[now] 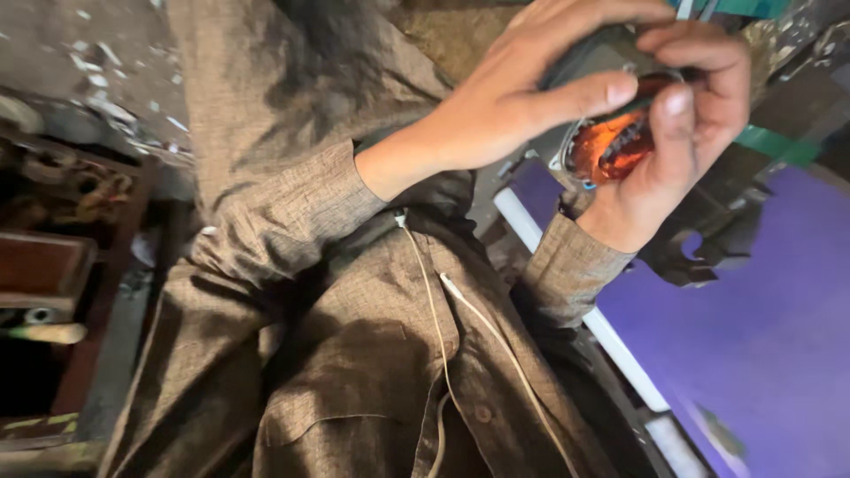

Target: The person wraps green insulating tape around the copper windings of a motor stator. They repeatedly cut strips of tape with scissors and apply them to the stator's surface.

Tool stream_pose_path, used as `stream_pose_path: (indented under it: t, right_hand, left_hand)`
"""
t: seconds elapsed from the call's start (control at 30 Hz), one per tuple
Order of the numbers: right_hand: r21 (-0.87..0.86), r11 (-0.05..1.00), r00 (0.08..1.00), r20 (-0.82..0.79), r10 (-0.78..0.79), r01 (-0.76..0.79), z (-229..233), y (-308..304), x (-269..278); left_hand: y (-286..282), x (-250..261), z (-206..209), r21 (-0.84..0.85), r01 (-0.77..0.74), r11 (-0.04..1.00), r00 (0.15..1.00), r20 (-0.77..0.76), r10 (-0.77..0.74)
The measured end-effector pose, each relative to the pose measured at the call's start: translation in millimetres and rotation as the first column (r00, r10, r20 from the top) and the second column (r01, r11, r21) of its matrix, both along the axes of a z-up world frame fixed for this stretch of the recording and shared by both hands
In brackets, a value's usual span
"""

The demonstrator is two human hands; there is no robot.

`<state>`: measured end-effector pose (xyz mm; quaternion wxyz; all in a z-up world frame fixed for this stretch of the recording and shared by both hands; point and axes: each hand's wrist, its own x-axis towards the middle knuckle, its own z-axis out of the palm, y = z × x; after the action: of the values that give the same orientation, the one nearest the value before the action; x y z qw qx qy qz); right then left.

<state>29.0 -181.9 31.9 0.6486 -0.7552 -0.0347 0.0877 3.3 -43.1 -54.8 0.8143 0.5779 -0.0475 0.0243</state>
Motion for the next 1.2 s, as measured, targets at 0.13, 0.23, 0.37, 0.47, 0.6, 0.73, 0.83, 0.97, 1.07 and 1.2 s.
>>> stream_pose_path:
  t: [0.13,0.23,0.37,0.47,0.6,0.73,0.83,0.97,1.07,1.2]
  right_hand:
    - [-0.103,0.995,0.997,0.076,0.009,-0.001,-6.8,-0.6,3.6]
    - [-0.14,0.99,0.997,0.078,0.008,0.003,-9.2,-6.0,10.8]
    - [-0.175,0.984,0.996,0.084,0.026,-0.011,-6.2,-16.8,23.3]
    - [-0.19,0.982,0.996,0.084,0.026,-0.01,-4.3,-20.5,23.8]
    - [-0.183,0.983,0.997,0.072,0.006,0.007,-3.5,-21.1,15.9]
    - [-0.174,0.985,0.999,0.054,0.002,0.007,-6.2,-24.1,12.4]
    - [-0.166,0.986,0.999,0.051,-0.011,0.02,-4.9,-25.3,5.0]
    - [-0.099,0.995,0.999,0.031,0.008,-0.005,-9.6,-14.0,7.4]
    - [-0.099,0.995,1.0,-0.021,0.007,-0.009,-2.0,-8.0,3.0]
    - [-0.094,0.996,0.998,-0.06,-0.013,0.007,4.5,-5.6,0.9]
  left_hand:
    - [0.9,4.1,-13.2,-0.027,0.018,0.999,0.997,0.072,-0.016]
    - [-3.8,11.8,-14.5,0.005,0.035,0.999,0.997,0.064,-0.035]
    - [-9.4,22.0,-10.9,0.048,0.047,0.998,0.997,0.062,-0.05]
    - [-10.1,28.6,-10.4,-0.003,0.07,0.998,0.994,0.078,-0.07]
    - [-11.5,30.1,-10.8,0.01,0.142,0.99,0.988,0.054,-0.142]
    - [-18.8,25.8,-5.4,0.025,0.075,0.997,0.993,0.092,-0.077]
    - [-17.6,19.9,-1.6,0.093,0.047,0.995,0.99,0.125,-0.059]
    - [1.8,17.1,-9.4,-0.029,0.212,0.977,0.977,0.029,-0.211]
    - [4.6,2.0,-6.7,0.039,0.086,0.996,0.995,0.046,-0.088]
    - [-0.8,-5.9,-1.3,0.108,-0.036,0.994,0.996,0.081,0.027]
